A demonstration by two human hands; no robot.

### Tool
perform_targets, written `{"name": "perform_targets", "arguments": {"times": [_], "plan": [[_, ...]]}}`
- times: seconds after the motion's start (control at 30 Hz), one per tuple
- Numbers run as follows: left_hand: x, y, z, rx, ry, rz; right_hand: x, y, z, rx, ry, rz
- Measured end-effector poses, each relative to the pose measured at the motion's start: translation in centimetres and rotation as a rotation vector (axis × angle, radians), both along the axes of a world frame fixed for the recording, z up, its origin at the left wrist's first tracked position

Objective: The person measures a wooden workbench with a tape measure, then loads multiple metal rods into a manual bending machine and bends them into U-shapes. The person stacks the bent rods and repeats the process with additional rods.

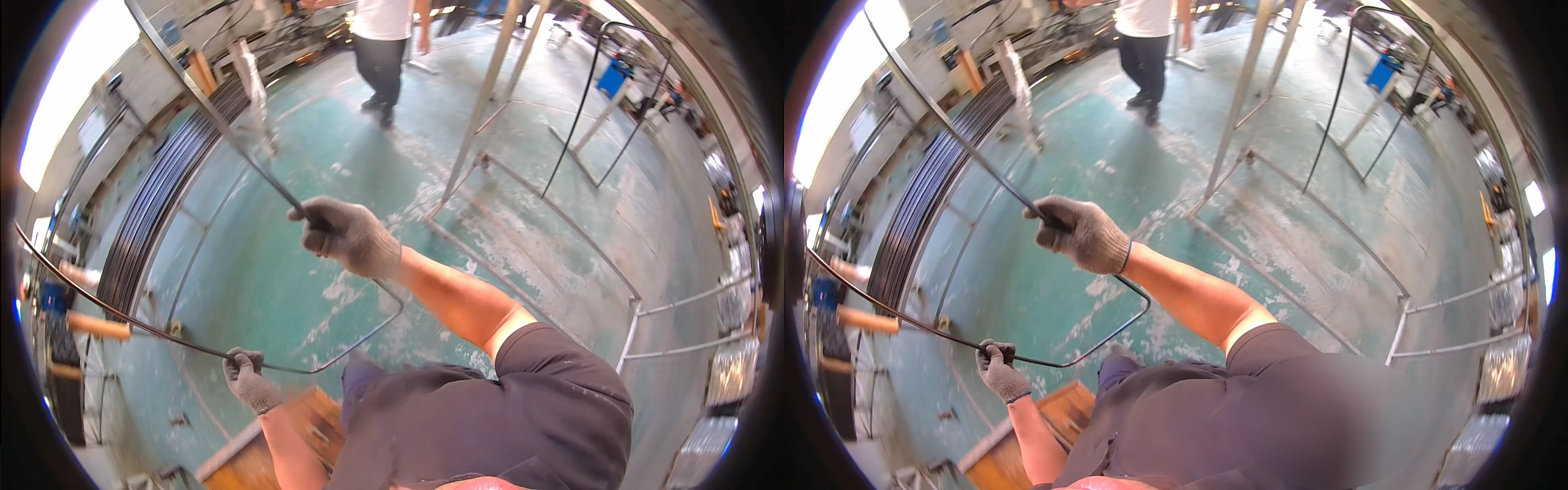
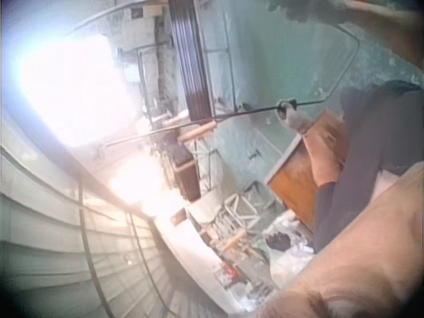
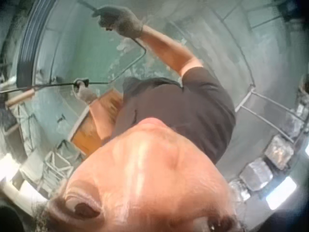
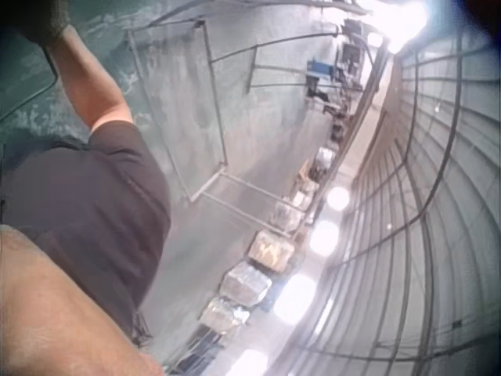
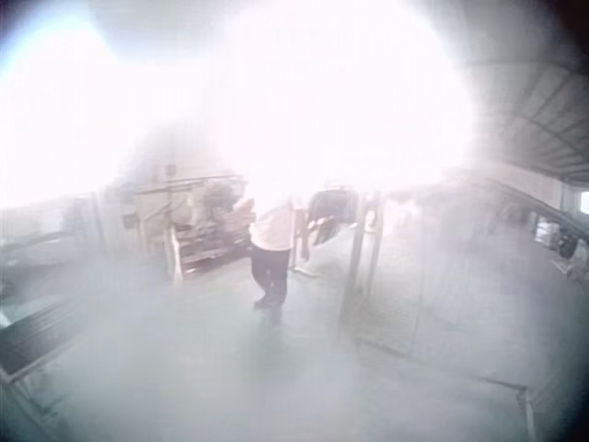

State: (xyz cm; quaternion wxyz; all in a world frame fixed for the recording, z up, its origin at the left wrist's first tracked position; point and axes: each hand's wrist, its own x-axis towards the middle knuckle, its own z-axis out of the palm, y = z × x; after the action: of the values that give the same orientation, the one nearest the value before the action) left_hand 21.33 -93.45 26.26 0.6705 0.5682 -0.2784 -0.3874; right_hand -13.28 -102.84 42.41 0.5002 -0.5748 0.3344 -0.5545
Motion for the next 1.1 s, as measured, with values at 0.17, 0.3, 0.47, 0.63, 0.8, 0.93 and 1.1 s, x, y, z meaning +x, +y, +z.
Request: {"name": "perform_targets", "arguments": {"times": [0.17, 0.3, 0.47, 0.63, 0.8, 0.93, 1.1], "plan": [[-8.5, -17.9, -0.3, -0.043, 0.383, -0.198, -12.0, -6.2, -5.2, 0.229, 0.568, -0.263], [-16.4, -31.5, -3.8, 0.118, 0.709, -0.287, -17.7, -8.5, -8.5, 0.302, -0.017, -0.581], [-33.3, -41.0, -5.4, 0.4, 0.872, -0.676, -18.1, -14.4, 1.1, 0.151, -0.039, -0.961], [-48.2, -43.9, 2.6, 0.553, 1.047, -1.19, -28.6, -20.9, 13.4, -0.068, 0.471, -1.202], [-54.6, -47.0, 7.8, 0.355, 0.763, -1.571, -37.8, -23.7, 30.7, -0.063, 1.057, -1.348], [-56.8, -51.7, 4.8, 0.43, 0.507, -1.528, -40.1, -24.2, 42.6, 0.082, 1.117, -1.507], [-55.2, -59.5, -3.5, 0.634, 0.421, -1.474, -45.5, -23.7, 48.7, 0.094, 1.735, -1.694]]}}
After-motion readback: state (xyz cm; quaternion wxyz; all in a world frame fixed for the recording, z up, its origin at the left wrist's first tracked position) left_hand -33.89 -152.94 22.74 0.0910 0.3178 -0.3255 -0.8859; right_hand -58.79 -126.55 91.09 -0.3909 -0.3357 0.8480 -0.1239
